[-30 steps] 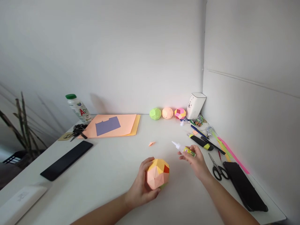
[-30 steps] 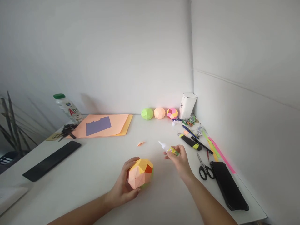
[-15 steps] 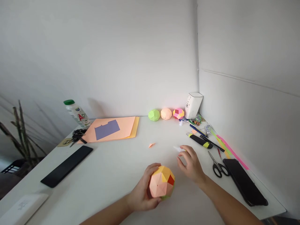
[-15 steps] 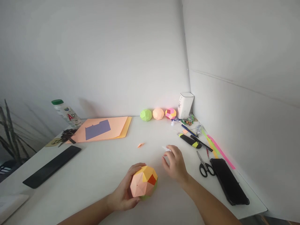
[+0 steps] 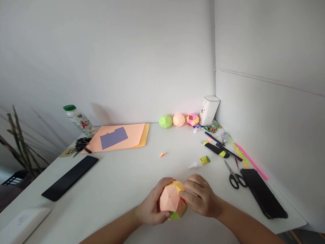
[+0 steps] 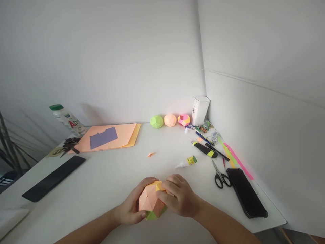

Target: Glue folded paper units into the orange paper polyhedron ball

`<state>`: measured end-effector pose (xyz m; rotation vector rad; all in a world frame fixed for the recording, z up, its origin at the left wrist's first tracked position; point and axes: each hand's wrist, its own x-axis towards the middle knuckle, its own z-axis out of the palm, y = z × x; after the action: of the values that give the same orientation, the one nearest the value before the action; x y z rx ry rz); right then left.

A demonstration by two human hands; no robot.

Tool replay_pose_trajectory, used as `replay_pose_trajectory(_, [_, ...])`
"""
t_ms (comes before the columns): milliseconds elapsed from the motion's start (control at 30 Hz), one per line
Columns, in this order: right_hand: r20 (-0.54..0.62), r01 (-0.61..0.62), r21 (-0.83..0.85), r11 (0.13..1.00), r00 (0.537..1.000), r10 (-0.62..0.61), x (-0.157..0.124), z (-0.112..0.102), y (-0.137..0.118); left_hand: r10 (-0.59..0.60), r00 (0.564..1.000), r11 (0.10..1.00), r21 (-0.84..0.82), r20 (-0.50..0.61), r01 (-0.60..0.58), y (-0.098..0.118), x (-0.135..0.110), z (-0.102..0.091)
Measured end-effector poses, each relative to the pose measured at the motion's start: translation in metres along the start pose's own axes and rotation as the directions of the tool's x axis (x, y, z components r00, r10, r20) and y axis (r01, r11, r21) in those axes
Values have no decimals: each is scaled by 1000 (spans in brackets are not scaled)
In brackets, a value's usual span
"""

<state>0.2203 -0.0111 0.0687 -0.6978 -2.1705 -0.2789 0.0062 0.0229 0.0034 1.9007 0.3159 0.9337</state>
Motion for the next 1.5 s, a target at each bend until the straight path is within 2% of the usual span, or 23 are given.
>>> replay_pose_trajectory(167, [-17,-14,-25,1000,1000,14,3,0,-4,9,1000,1000,-7,18,-9,2,1,0])
replay_pose_trajectory(300, [15,-29,-20,999,999,29,2,0,-4,1,999,1000,-3,44,-1,4,2,-1])
replay_pose_trajectory(667, [118,-20,22,1000,993,17,-5,1,4,-2,999,982,-186,42,10,2,3,1])
replay_pose_trajectory(833, [158,-12,28,1000,987,8,-7,2,6,-11,999,984,-179,48,19,3,3,1])
replay_pose_trajectory(1100, [75,7,48,999,997,-10,-4,2,5,-11,999,985,-172,44,18,2,3,1])
replay_pose_trajectory(1500, [142,6,36,999,990,-11,-3,0,6,5,999,988,-152,43,2,1,3,0])
